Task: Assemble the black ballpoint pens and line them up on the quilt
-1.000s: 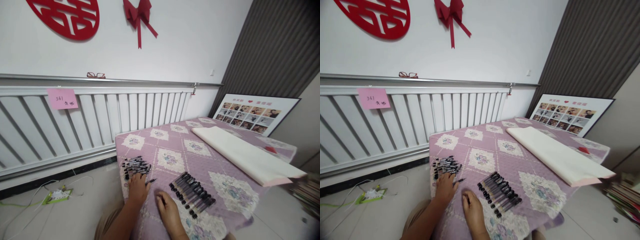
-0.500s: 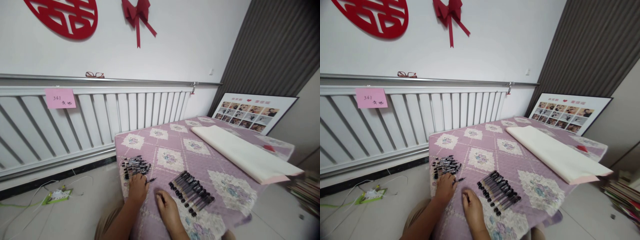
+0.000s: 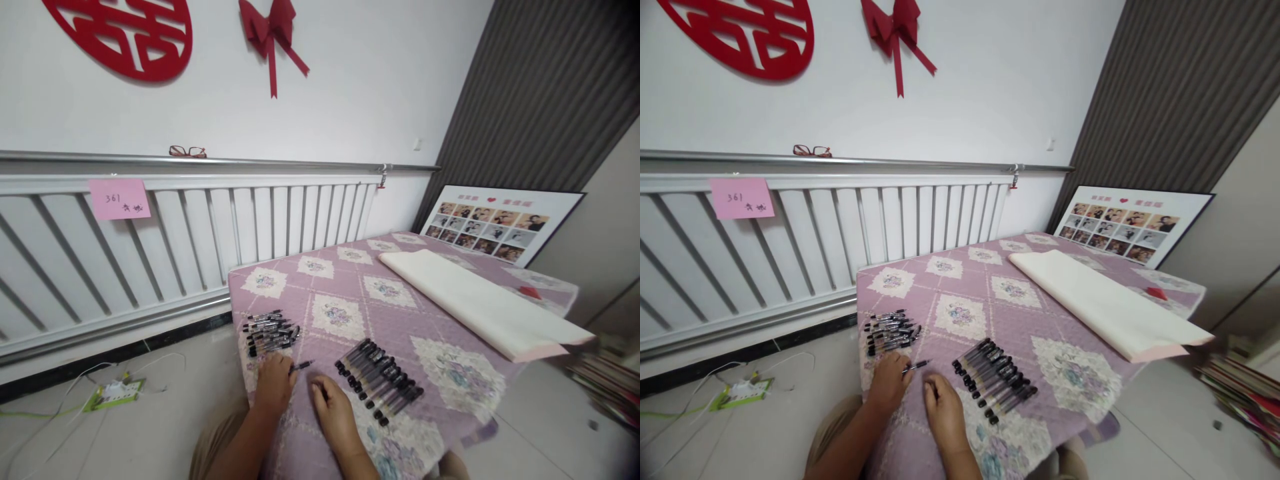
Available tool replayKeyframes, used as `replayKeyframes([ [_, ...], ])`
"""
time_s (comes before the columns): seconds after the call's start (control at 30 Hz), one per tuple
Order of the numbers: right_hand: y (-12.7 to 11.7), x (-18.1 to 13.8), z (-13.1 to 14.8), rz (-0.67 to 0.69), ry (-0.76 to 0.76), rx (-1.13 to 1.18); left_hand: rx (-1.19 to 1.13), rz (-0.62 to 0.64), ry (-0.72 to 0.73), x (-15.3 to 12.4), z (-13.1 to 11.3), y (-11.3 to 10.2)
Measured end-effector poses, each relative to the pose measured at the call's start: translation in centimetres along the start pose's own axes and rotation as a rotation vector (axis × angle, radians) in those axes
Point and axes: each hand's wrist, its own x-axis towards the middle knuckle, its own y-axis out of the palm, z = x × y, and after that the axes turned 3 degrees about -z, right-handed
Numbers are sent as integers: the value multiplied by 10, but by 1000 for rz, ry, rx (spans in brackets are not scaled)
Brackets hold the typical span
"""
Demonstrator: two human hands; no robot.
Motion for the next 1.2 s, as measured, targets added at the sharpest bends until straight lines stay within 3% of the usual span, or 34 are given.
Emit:
replayKeyframes([
  [0.23,0,0,0,-12,1,37,-196,-87,29,-9,4,11],
  [0.37,1,0,-1,-33,-8,23,-452,-229,-46,-10,10,12],
  [0.5,2,0,-2,-36,-27,-50,-527,-303,-104,-9,15,9],
  [0.77,23,14,12,41,-188,-302,-616,-329,-116,-7,18,12],
  [0.93,44,30,19,-11,-83,-450,-638,-323,-97,-7,18,14],
  [1.03,47,36,21,25,-80,-526,-634,-314,-91,-6,18,15],
  [1.2,43,35,20,7,-99,-393,-615,-282,-79,-6,17,15],
])
